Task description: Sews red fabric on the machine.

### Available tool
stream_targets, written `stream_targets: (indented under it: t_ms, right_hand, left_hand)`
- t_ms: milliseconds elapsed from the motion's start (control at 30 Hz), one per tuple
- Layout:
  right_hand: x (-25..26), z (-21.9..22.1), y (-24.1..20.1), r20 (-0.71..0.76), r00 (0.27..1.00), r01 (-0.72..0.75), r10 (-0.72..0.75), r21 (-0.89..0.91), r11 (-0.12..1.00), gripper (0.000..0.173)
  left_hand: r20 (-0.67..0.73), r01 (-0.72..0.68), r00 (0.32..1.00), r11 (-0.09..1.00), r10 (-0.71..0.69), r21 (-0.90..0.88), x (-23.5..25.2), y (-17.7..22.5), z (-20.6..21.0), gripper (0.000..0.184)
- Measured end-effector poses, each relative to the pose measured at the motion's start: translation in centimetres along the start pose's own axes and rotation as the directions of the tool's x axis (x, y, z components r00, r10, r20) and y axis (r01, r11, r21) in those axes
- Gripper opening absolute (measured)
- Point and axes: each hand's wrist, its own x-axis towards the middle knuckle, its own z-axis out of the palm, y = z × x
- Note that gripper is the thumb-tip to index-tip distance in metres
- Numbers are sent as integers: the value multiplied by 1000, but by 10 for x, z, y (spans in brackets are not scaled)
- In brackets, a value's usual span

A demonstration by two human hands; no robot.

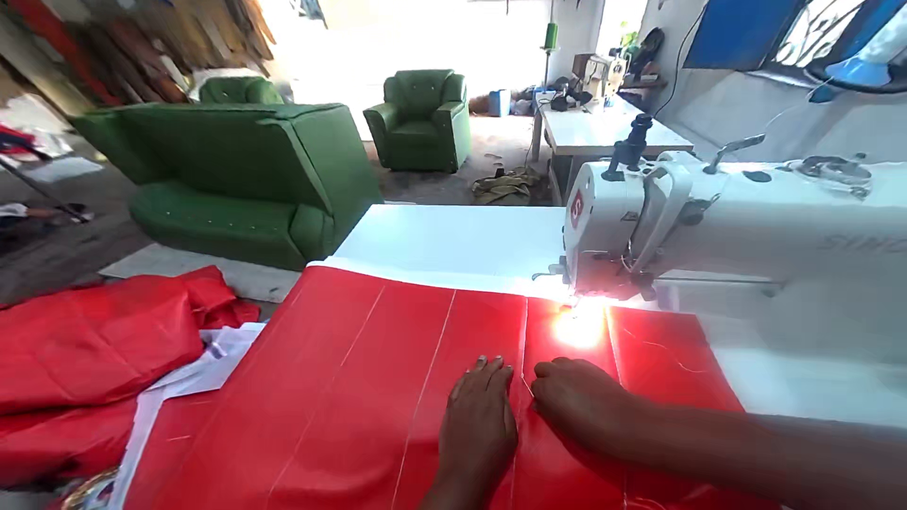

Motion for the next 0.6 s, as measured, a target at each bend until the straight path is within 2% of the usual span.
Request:
stream_targets:
  t_ms: [100, 167, 200, 233, 300, 367, 467, 533, 600]
  right_hand:
    - [9, -9, 2, 66, 998, -8, 3, 76, 997, 26]
    - [14, -22, 17, 124, 991, 8, -55, 348, 937, 26]
    - [15, -25, 27, 112, 989, 24, -97, 523, 852, 24]
    - [15, -27, 34, 78, 988, 46, -130, 664, 747, 22]
    - [16, -26, 45, -69, 983, 157, -170, 794, 588, 18]
    - [25, -18, 52, -200, 959, 275, -202, 827, 490, 16]
    - [43, 2, 48, -292, 908, 390, -300, 851, 352, 21]
    - [48, 10, 38, -355, 854, 501, -380, 759, 416, 26]
    - [43, 8, 34, -367, 787, 615, -495, 516, 596, 30]
  left_hand:
    - [0, -5, 1000, 1000, 5, -5, 0, 0, 0, 40]
    - [34, 4, 999, 1000, -3, -11, 0, 0, -1, 41]
    - [42, 5, 999, 1000, -4, -10, 0, 0, -2, 42]
    - [22, -6, 1000, 1000, 6, -2, 0, 0, -1, 42]
    - [1, -23, 1000, 1000, 23, 2, 0, 1, 0, 41]
    - [-70, -51, 996, 999, 52, 15, -2, 1, 5, 41]
    - [-208, -87, 973, 994, 99, 64, -8, -1, 15, 40]
    - [-254, -97, 960, 991, 117, 88, -14, -2, 20, 39]
    - [-256, -108, 958, 988, 132, 109, -19, -3, 20, 40]
